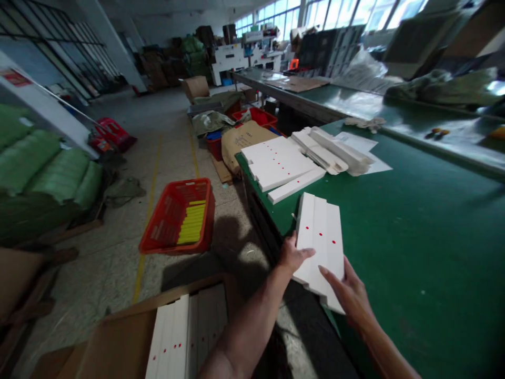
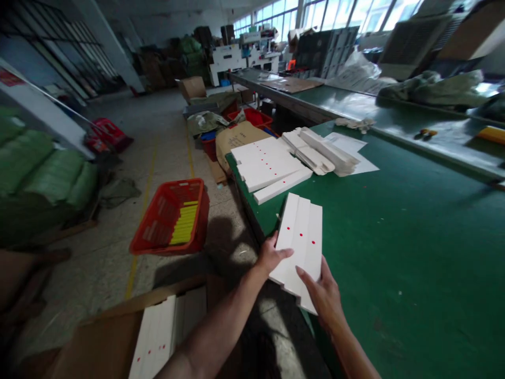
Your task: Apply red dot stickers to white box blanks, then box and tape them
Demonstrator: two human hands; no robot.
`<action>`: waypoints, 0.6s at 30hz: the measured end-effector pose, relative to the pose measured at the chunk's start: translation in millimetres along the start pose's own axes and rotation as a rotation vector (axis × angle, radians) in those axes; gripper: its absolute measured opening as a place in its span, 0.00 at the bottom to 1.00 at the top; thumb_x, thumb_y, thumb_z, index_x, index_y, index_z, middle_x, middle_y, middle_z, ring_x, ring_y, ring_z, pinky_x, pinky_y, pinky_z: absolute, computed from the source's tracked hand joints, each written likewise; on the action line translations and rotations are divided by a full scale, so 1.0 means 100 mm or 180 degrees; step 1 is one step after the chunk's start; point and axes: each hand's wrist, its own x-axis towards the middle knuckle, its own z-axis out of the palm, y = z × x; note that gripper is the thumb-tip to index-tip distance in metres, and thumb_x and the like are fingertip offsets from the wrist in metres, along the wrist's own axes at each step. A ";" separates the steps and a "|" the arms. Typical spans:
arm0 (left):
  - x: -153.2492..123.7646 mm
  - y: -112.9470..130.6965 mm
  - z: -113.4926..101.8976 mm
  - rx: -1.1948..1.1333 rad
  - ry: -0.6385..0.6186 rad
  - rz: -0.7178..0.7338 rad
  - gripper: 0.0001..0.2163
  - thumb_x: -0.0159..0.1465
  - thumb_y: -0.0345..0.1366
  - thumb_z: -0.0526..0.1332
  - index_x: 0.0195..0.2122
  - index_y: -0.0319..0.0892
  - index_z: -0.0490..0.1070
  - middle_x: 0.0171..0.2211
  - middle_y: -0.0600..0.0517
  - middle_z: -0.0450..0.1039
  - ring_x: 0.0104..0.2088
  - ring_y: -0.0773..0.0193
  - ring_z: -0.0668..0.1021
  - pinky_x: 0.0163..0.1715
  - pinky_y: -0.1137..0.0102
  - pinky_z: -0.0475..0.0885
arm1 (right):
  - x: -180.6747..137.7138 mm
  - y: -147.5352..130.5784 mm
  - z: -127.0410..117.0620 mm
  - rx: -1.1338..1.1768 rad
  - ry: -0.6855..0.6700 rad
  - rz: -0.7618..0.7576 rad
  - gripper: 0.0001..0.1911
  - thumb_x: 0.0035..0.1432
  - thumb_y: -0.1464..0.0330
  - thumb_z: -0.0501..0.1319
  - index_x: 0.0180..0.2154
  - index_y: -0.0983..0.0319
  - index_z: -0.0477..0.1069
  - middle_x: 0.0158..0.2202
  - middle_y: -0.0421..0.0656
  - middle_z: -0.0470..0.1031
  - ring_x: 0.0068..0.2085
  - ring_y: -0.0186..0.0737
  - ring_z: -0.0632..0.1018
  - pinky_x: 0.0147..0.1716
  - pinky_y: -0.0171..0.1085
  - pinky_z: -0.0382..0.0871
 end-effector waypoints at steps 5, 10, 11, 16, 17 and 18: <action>-1.05 0.01 -0.58 -0.1207 -0.0003 -0.0184 0.28 0.47 0.29 0.66 0.51 0.40 0.68 0.44 0.50 0.78 0.40 0.59 0.79 0.40 0.69 0.74 | -0.96 0.02 0.29 0.0809 -0.0655 0.0681 0.48 0.43 0.58 0.71 0.64 0.55 0.54 0.52 0.46 0.75 0.48 0.53 0.77 0.41 0.44 0.77; -2.30 0.17 -1.38 -0.1251 0.0413 -0.0179 0.26 0.49 0.29 0.65 0.52 0.39 0.68 0.45 0.48 0.78 0.43 0.56 0.79 0.42 0.68 0.74 | -2.08 -0.12 0.79 0.0784 -0.1129 0.0877 0.50 0.45 0.56 0.70 0.65 0.57 0.50 0.50 0.47 0.76 0.46 0.55 0.78 0.40 0.46 0.77; -2.58 0.19 -1.54 -0.1261 0.0554 -0.0230 0.26 0.50 0.30 0.66 0.52 0.39 0.68 0.45 0.48 0.78 0.43 0.55 0.79 0.42 0.68 0.74 | -2.30 -0.14 0.88 0.0683 -0.1236 0.0916 0.51 0.45 0.56 0.70 0.65 0.56 0.49 0.49 0.47 0.77 0.45 0.56 0.79 0.39 0.46 0.78; -3.87 0.01 -2.23 -0.1170 0.1542 -0.0545 0.27 0.49 0.34 0.67 0.52 0.39 0.69 0.43 0.46 0.78 0.40 0.54 0.79 0.40 0.67 0.75 | -3.23 -0.02 1.42 0.0507 -0.2232 0.1115 0.51 0.44 0.56 0.70 0.65 0.58 0.49 0.49 0.49 0.76 0.46 0.57 0.78 0.37 0.47 0.77; -4.08 -0.11 -2.35 -0.1164 0.1733 -0.0670 0.27 0.48 0.35 0.68 0.51 0.38 0.69 0.42 0.45 0.79 0.40 0.53 0.80 0.39 0.67 0.75 | -3.38 0.03 1.54 0.0549 -0.2480 0.1139 0.49 0.45 0.56 0.70 0.64 0.58 0.50 0.49 0.50 0.76 0.46 0.58 0.78 0.37 0.47 0.77; -4.26 -0.24 -2.46 -0.1193 0.1901 -0.0794 0.26 0.47 0.35 0.68 0.49 0.38 0.70 0.41 0.45 0.79 0.39 0.53 0.80 0.39 0.66 0.75 | -3.51 0.09 1.68 0.0606 -0.2745 0.1159 0.46 0.46 0.56 0.69 0.63 0.59 0.53 0.49 0.50 0.76 0.45 0.58 0.78 0.37 0.47 0.77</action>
